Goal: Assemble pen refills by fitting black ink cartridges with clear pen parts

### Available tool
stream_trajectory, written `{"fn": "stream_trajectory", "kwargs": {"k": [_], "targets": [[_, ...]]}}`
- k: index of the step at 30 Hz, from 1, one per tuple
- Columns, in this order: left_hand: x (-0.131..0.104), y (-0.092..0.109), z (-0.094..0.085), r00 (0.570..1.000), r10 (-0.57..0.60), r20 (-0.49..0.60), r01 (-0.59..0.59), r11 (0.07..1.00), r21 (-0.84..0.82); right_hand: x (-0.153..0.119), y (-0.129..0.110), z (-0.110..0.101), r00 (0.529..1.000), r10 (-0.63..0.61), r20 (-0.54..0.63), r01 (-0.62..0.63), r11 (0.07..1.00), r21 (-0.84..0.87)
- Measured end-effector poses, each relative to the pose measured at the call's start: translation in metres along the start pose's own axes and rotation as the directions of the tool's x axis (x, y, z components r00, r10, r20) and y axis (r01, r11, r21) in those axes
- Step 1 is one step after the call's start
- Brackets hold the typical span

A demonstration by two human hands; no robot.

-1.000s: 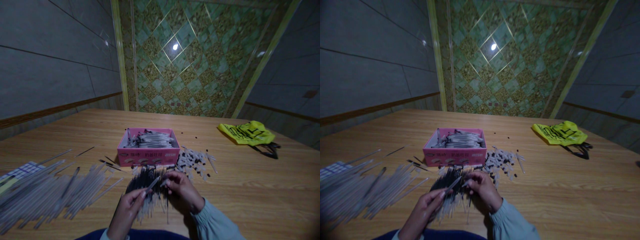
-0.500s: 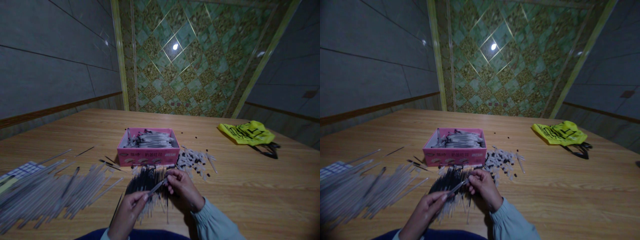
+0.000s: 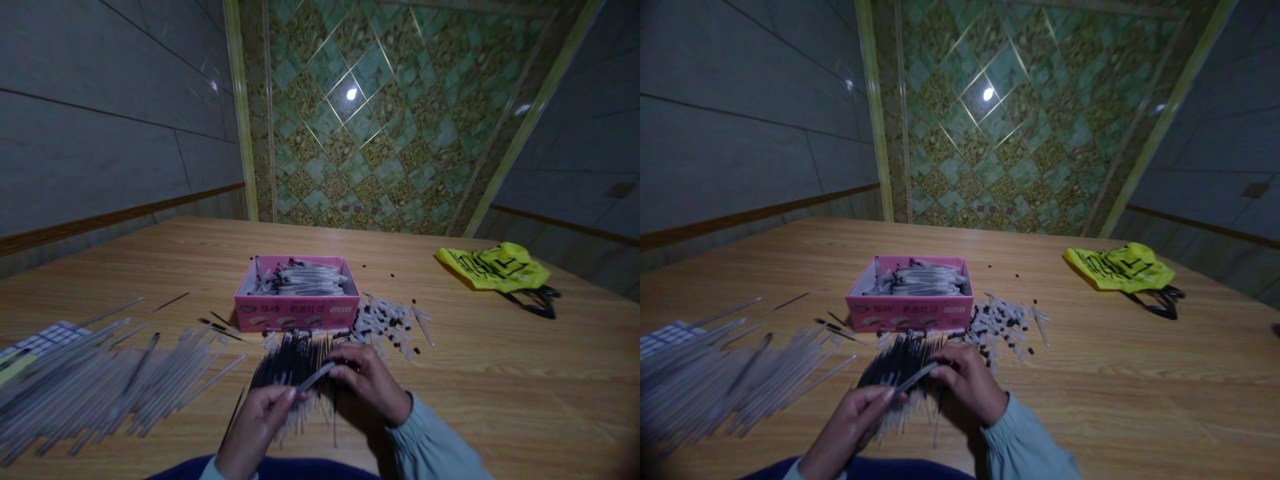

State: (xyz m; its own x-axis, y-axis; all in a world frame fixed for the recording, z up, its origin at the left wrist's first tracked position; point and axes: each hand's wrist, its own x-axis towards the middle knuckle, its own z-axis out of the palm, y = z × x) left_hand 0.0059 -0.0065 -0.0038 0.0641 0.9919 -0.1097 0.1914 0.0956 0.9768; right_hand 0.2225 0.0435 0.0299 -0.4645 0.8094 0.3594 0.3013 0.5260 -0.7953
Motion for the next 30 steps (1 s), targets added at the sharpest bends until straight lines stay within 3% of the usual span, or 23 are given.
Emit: {"fn": "stream_trajectory", "kwargs": {"k": [6,13,23,30], "targets": [[0.000,0.000,-0.002,0.996,0.072,0.045,-0.078,0.986,0.144,0.000,-0.002,0.001,0.993,-0.078,0.092,0.089,0.989,-0.121],[0.002,-0.003,-0.004,0.995,0.080,0.058,-0.089,0.982,0.167,-0.003,-0.002,0.007,0.990,-0.093,0.106,0.108,0.984,-0.143],[-0.008,0.012,-0.002,0.964,0.252,0.081,-0.265,0.914,0.309,-0.004,0.011,0.012,0.993,0.056,0.107,-0.056,0.998,-0.003],[-0.007,0.017,0.000,0.930,0.367,-0.030,-0.335,0.875,0.348,-0.003,0.004,0.019,0.954,0.289,0.077,-0.298,0.897,0.327]]}}
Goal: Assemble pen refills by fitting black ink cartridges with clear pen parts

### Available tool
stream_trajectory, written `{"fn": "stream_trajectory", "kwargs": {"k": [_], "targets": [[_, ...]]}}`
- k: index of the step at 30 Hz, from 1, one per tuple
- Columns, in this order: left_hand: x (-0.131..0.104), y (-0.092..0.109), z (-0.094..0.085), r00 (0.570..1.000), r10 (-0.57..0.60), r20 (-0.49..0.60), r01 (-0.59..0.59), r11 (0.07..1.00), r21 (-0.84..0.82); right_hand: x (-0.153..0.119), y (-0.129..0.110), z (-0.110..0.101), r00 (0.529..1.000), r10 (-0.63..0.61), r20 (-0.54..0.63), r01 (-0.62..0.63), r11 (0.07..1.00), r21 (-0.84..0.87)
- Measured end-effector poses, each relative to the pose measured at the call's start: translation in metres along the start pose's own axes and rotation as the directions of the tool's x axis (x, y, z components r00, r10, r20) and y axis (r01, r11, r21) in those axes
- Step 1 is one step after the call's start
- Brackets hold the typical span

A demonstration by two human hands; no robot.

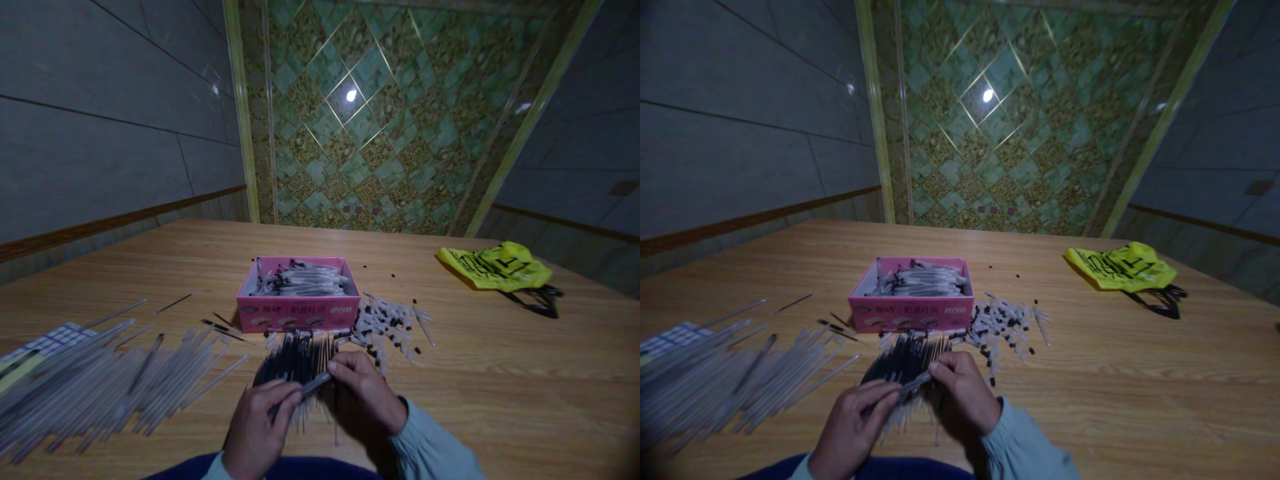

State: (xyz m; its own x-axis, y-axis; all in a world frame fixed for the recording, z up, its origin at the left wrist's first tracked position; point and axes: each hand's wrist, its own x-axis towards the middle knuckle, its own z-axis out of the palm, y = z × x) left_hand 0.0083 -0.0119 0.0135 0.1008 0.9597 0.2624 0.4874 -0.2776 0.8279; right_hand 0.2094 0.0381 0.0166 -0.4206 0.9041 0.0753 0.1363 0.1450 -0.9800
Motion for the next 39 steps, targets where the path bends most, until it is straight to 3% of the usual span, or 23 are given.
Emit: {"fn": "stream_trajectory", "kwargs": {"k": [3,5,7,10,13,18,22,26,28,30,32,35,39], "targets": [[0.004,-0.008,-0.009,0.989,-0.009,-0.147,0.025,0.994,0.103,0.003,0.003,0.001,0.997,0.012,-0.073,-0.009,0.999,0.034],[0.006,-0.019,-0.018,0.946,-0.022,-0.322,0.106,0.964,0.245,0.005,0.003,-0.002,0.988,-0.012,-0.157,0.019,0.999,0.047],[0.006,-0.030,-0.026,0.898,-0.053,-0.437,0.274,0.844,0.461,0.007,-0.001,-0.007,0.968,-0.037,-0.250,0.055,0.996,0.069],[0.005,-0.044,-0.031,0.874,-0.164,-0.456,0.460,0.578,0.674,0.010,-0.013,-0.015,0.922,-0.078,-0.380,0.118,0.990,0.083],[0.004,-0.051,-0.028,0.882,-0.245,-0.404,0.472,0.456,0.755,0.013,-0.022,-0.021,0.867,-0.080,-0.492,0.162,0.979,0.127],[0.003,-0.047,-0.026,0.872,-0.340,-0.353,0.485,0.498,0.719,0.021,-0.028,-0.034,0.828,-0.049,-0.559,0.225,0.942,0.250],[0.003,-0.042,-0.030,0.862,-0.382,-0.334,0.500,0.525,0.689,0.044,-0.034,-0.047,0.811,-0.064,-0.582,0.290,0.908,0.303],[0.006,-0.041,-0.031,0.917,-0.172,-0.359,0.360,0.745,0.562,0.086,-0.043,-0.054,0.826,-0.057,-0.561,0.268,0.915,0.302],[0.007,-0.041,-0.028,0.924,-0.040,-0.381,0.229,0.856,0.464,0.106,-0.046,-0.055,0.848,-0.053,-0.527,0.239,0.926,0.292],[0.008,-0.040,-0.024,0.921,0.013,-0.389,0.136,0.926,0.353,0.119,-0.048,-0.056,0.866,-0.050,-0.497,0.207,0.941,0.267],[0.007,-0.038,-0.020,0.922,-0.015,-0.386,0.114,0.965,0.236,0.122,-0.047,-0.057,0.872,-0.058,-0.485,0.183,0.959,0.215],[0.005,-0.031,-0.013,0.918,-0.163,-0.360,0.182,0.983,0.019,0.109,-0.040,-0.059,0.872,-0.101,-0.478,0.156,0.985,0.075],[0.005,-0.022,-0.005,0.907,-0.341,-0.246,0.232,0.894,-0.383,0.073,-0.028,-0.066,0.904,-0.152,-0.400,0.072,0.975,-0.209]]}}
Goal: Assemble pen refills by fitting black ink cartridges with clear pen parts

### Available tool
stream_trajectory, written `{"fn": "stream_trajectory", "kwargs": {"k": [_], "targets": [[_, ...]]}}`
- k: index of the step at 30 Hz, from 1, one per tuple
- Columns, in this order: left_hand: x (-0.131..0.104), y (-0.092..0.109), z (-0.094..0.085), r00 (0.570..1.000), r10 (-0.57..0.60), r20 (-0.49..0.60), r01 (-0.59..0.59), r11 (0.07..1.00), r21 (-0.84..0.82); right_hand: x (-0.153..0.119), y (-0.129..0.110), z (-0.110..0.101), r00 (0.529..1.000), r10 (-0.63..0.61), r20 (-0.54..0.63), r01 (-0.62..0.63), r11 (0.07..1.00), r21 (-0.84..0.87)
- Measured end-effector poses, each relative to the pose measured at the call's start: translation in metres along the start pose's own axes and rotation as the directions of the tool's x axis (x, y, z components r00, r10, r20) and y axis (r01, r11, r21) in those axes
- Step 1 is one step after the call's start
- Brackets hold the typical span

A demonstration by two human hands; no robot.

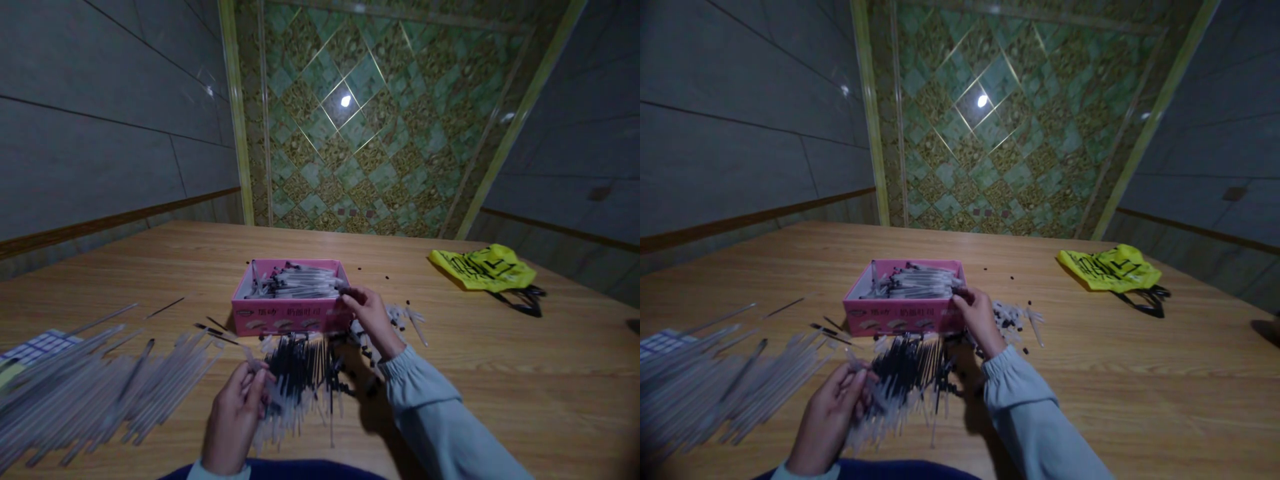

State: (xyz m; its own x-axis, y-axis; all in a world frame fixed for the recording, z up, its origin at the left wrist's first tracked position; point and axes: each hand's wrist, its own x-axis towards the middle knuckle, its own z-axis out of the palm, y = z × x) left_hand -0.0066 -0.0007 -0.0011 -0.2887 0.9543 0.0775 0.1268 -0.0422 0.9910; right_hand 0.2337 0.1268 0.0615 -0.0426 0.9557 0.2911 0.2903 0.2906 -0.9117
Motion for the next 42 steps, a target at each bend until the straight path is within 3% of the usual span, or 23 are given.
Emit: {"fn": "stream_trajectory", "kwargs": {"k": [3,6,13,20,24,27,31,38,40,42], "targets": [[0.000,0.000,0.006,0.988,-0.107,0.108,0.129,0.966,-0.223,-0.024,0.007,-0.013,0.983,0.027,0.180,0.019,0.968,-0.250],[0.001,-0.003,0.008,0.973,-0.162,0.164,0.205,0.934,-0.294,-0.042,0.014,-0.016,0.949,0.078,0.306,0.069,0.894,-0.443],[0.002,-0.008,0.008,0.973,-0.173,0.154,0.214,0.926,-0.312,-0.061,0.024,0.001,0.912,0.114,0.393,0.187,0.739,-0.647],[0.002,-0.010,0.008,0.974,-0.167,0.154,0.207,0.932,-0.297,-0.067,0.019,0.000,0.888,0.191,0.418,0.216,0.629,-0.746],[0.000,-0.007,0.007,0.972,-0.170,0.160,0.212,0.931,-0.297,-0.069,0.017,0.001,0.893,0.202,0.403,0.213,0.599,-0.772],[-0.002,-0.003,0.008,0.976,-0.172,0.135,0.206,0.929,-0.308,-0.073,0.015,0.007,0.894,0.118,0.433,0.274,0.621,-0.734],[-0.001,-0.002,0.009,0.977,-0.170,0.130,0.203,0.928,-0.311,-0.081,0.012,0.021,0.846,-0.066,0.529,0.427,0.679,-0.598],[0.000,-0.005,0.009,0.970,-0.195,0.142,0.235,0.898,-0.371,-0.090,0.013,0.038,0.806,-0.121,0.579,0.498,0.667,-0.554],[0.001,-0.004,0.008,0.959,-0.249,0.133,0.282,0.847,-0.451,-0.090,0.011,0.039,0.822,-0.181,0.540,0.480,0.731,-0.485],[0.002,-0.003,0.006,0.935,-0.324,0.145,0.347,0.749,-0.565,-0.091,0.004,0.040,0.881,-0.255,0.398,0.404,0.843,-0.356]]}}
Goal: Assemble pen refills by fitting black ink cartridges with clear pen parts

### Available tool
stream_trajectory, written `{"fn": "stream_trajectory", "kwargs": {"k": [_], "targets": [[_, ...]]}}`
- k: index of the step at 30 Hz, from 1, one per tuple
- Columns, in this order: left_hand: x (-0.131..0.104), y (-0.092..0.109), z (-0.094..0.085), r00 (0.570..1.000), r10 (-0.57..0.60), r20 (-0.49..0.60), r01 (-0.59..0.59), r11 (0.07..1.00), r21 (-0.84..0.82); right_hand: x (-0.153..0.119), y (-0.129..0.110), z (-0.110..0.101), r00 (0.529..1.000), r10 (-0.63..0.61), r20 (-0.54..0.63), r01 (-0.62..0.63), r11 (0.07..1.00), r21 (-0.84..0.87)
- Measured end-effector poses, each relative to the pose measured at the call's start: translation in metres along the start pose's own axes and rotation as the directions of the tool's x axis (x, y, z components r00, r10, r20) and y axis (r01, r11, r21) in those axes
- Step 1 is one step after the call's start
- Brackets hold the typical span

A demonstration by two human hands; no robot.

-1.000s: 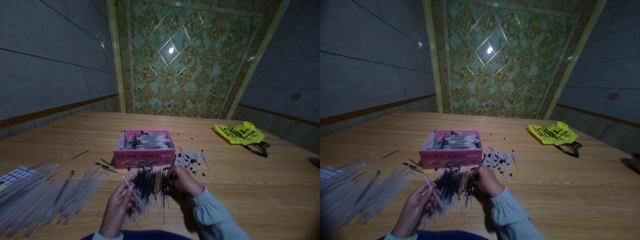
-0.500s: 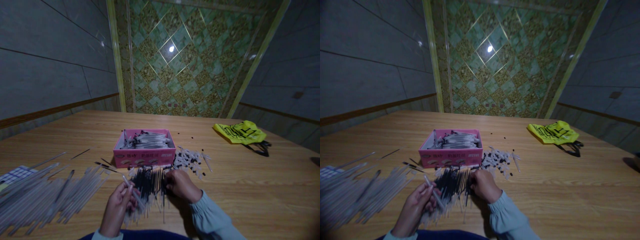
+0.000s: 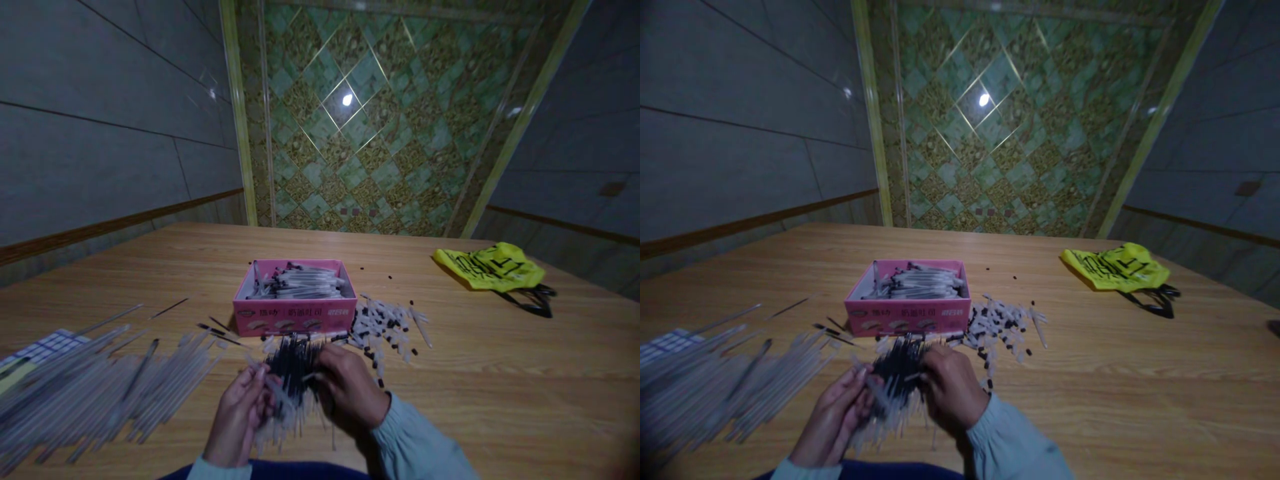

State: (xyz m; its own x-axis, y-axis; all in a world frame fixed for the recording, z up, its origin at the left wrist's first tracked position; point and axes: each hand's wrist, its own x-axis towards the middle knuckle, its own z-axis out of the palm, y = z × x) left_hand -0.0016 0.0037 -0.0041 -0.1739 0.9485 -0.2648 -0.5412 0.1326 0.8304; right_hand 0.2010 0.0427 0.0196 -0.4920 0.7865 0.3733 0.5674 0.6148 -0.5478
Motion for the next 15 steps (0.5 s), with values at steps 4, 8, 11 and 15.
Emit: {"fn": "stream_trajectory", "kwargs": {"k": [4,8,11,15], "targets": [[0.003,0.007,-0.003,0.981,-0.191,-0.032,0.170,0.930,-0.327,0.003,-0.022,-0.005,0.928,0.271,-0.257,-0.050,0.773,0.633],[0.006,0.008,-0.005,0.954,-0.299,-0.022,0.246,0.821,-0.515,0.003,-0.042,-0.009,0.909,0.355,-0.218,0.013,0.500,0.866],[0.006,0.007,-0.005,0.946,-0.323,0.015,0.278,0.789,-0.548,0.000,-0.050,-0.013,0.898,0.316,-0.307,0.089,0.553,0.829],[0.004,0.009,-0.001,0.942,-0.336,-0.010,0.275,0.785,-0.556,-0.005,-0.054,-0.013,0.888,0.238,-0.395,0.162,0.641,0.750]]}}
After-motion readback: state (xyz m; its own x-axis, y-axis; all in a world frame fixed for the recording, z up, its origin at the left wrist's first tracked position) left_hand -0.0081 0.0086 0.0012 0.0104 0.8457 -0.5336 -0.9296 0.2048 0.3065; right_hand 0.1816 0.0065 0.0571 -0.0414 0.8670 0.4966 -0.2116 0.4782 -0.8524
